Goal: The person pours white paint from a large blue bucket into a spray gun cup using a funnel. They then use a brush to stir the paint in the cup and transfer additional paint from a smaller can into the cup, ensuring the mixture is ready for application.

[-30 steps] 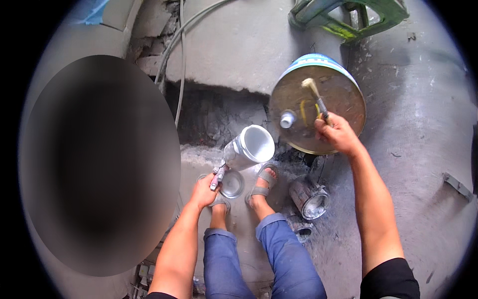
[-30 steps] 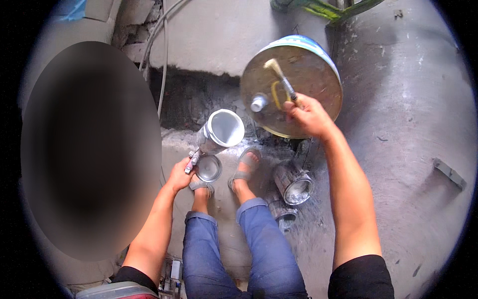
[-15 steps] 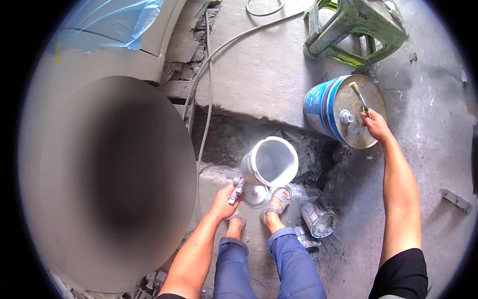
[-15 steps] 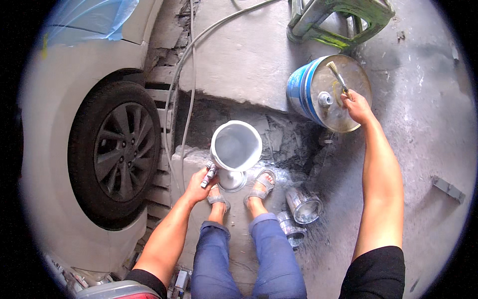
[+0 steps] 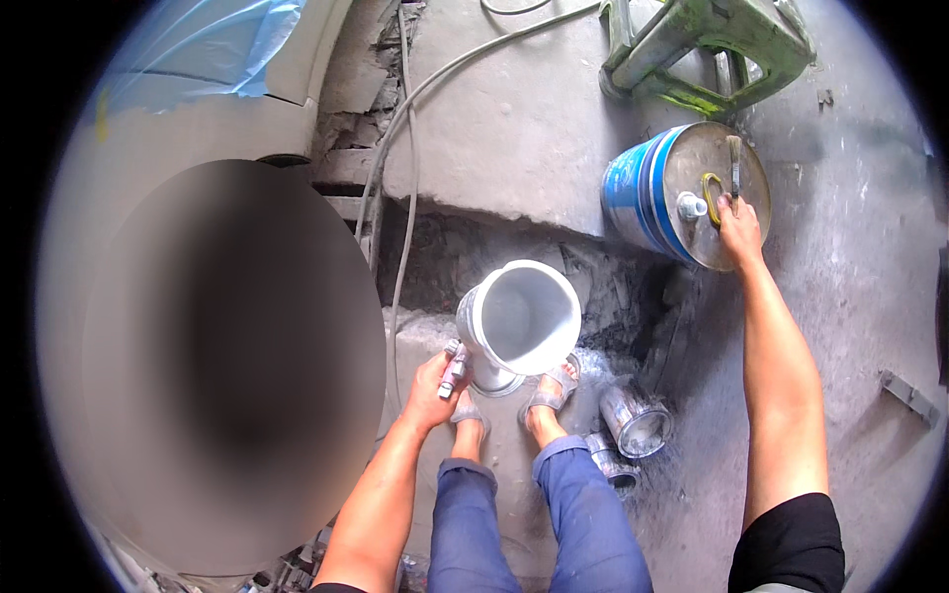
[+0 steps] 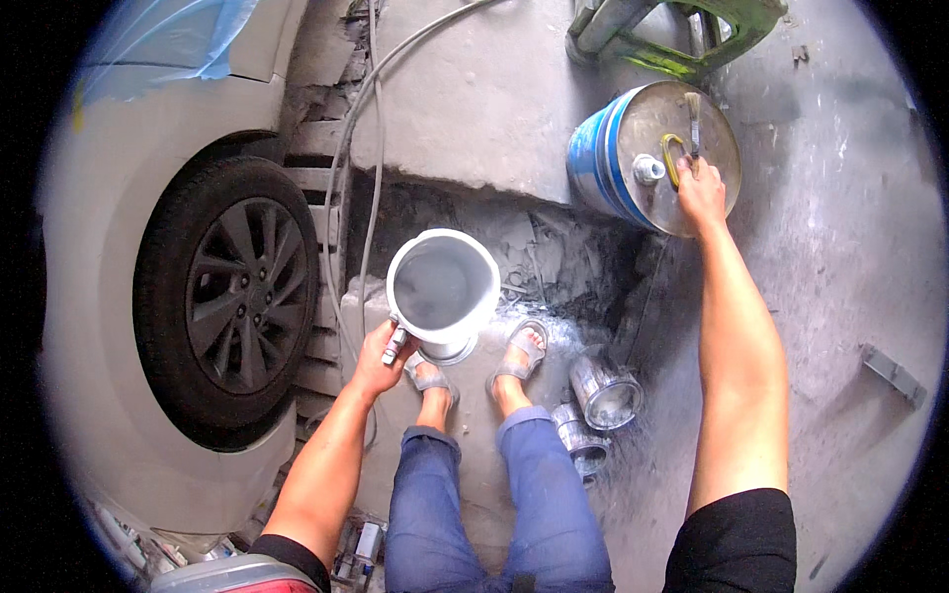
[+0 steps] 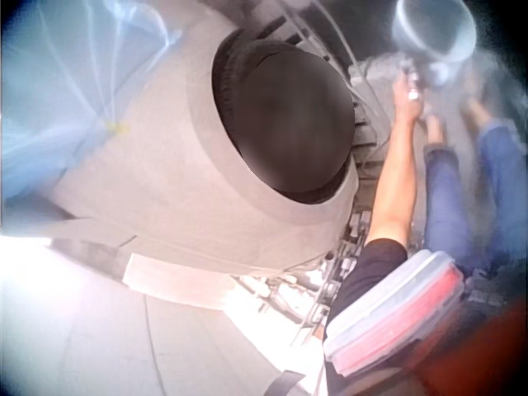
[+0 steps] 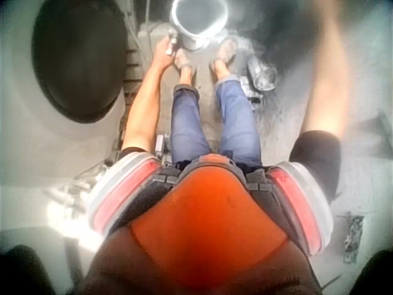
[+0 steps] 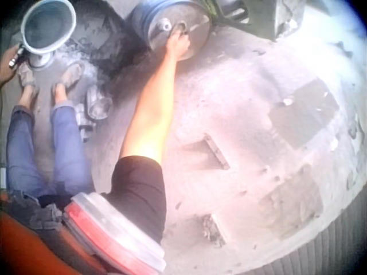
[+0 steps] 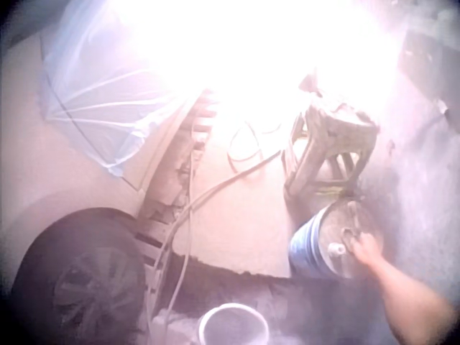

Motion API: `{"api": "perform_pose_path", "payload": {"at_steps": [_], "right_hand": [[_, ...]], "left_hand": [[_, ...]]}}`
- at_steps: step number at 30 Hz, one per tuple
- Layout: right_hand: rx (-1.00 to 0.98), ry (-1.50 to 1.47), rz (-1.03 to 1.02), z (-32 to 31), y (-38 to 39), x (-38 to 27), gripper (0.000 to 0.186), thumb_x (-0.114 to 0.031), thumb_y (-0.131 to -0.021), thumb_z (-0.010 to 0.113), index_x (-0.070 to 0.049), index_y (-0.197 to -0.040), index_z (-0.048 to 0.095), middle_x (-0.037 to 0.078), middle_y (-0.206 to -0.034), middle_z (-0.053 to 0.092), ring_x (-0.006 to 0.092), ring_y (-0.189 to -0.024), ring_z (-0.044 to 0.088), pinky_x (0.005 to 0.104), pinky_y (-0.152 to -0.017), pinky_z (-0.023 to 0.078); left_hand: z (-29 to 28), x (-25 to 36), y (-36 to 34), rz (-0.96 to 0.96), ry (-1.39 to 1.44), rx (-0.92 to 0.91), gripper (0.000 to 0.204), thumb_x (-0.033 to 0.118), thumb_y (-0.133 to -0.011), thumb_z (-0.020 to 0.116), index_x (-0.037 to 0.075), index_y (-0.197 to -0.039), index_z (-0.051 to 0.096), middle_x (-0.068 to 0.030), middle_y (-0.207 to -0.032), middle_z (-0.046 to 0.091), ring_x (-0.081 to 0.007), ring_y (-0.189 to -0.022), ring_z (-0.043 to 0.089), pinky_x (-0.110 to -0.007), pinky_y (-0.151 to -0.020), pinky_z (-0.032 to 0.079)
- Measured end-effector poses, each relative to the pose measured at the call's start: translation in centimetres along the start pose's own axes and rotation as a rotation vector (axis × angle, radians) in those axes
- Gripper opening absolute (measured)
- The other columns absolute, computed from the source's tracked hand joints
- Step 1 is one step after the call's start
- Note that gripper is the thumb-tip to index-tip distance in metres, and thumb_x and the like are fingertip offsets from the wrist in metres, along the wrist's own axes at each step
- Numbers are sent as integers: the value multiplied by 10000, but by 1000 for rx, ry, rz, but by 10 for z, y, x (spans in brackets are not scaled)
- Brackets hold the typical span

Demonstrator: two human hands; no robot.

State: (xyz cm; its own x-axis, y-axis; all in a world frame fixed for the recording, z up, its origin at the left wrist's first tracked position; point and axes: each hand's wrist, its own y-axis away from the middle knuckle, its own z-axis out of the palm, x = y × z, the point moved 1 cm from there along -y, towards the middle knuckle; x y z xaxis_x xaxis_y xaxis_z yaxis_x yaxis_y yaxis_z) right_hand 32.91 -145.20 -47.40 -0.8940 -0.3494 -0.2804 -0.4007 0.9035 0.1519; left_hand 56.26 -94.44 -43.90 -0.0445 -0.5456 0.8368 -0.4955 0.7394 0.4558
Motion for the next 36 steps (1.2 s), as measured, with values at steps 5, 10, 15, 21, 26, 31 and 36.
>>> {"api": "perform_pose_path", "payload": {"at_steps": [5,10,15,21,26,31,36], "right_hand": [[98,125,-44,-24,17,-4,376,-409,-954,490,-62,-1035,610,205,-1104,614,420,-1016,571,500,-885,427],[-5,-196,-235,-90,104,-83,382,-331,-893,653,6,-778,516,221,-665,551,397,-606,559,406,-585,445],[-307,-250,-345,-142,204,-124,196,-178,-864,568,-11,-768,534,181,-696,528,367,-634,552,428,-588,434],[-308,20,-632,-149,263,-164,169,-223,-834,663,-95,-936,622,78,-676,560,267,-604,592,406,-572,477],[-219,-57,-758,-122,277,-193,256,-135,-786,647,-90,-1037,629,67,-759,519,241,-684,567,363,-616,442],[-254,101,-808,-76,285,-176,104,-158,-788,577,-94,-864,610,83,-829,593,231,-794,616,360,-694,474],[-506,-1,-749,-97,319,-147,184,-148,-769,594,-94,-939,640,63,-784,571,215,-769,604,355,-686,467]], "left_hand": [[-2,1,1,-44,-41,-42,166,58,-834,648,26,-991,605,-123,-826,652,-268,-749,641,-352,-702,498],[-11,-16,3,65,-302,39,189,77,-814,651,28,-984,585,-162,-835,630,-356,-776,623,-396,-701,489],[-19,-34,1,87,-447,61,207,69,-768,622,27,-960,558,-184,-838,590,-406,-820,557,-471,-714,447],[-10,-13,1,218,-429,15,169,75,-768,600,24,-919,543,-174,-805,576,-408,-803,540,-491,-703,432],[4,-43,14,227,-523,-50,155,119,-802,584,45,-937,561,-159,-802,569,-391,-787,529,-489,-675,414],[25,-37,25,321,-536,-79,175,72,-817,541,56,-988,572,-169,-820,576,-384,-788,534,-473,-688,420],[34,-51,41,310,-591,-104,218,54,-813,533,69,-1025,581,-150,-822,564,-373,-781,523,-466,-689,411]]}}
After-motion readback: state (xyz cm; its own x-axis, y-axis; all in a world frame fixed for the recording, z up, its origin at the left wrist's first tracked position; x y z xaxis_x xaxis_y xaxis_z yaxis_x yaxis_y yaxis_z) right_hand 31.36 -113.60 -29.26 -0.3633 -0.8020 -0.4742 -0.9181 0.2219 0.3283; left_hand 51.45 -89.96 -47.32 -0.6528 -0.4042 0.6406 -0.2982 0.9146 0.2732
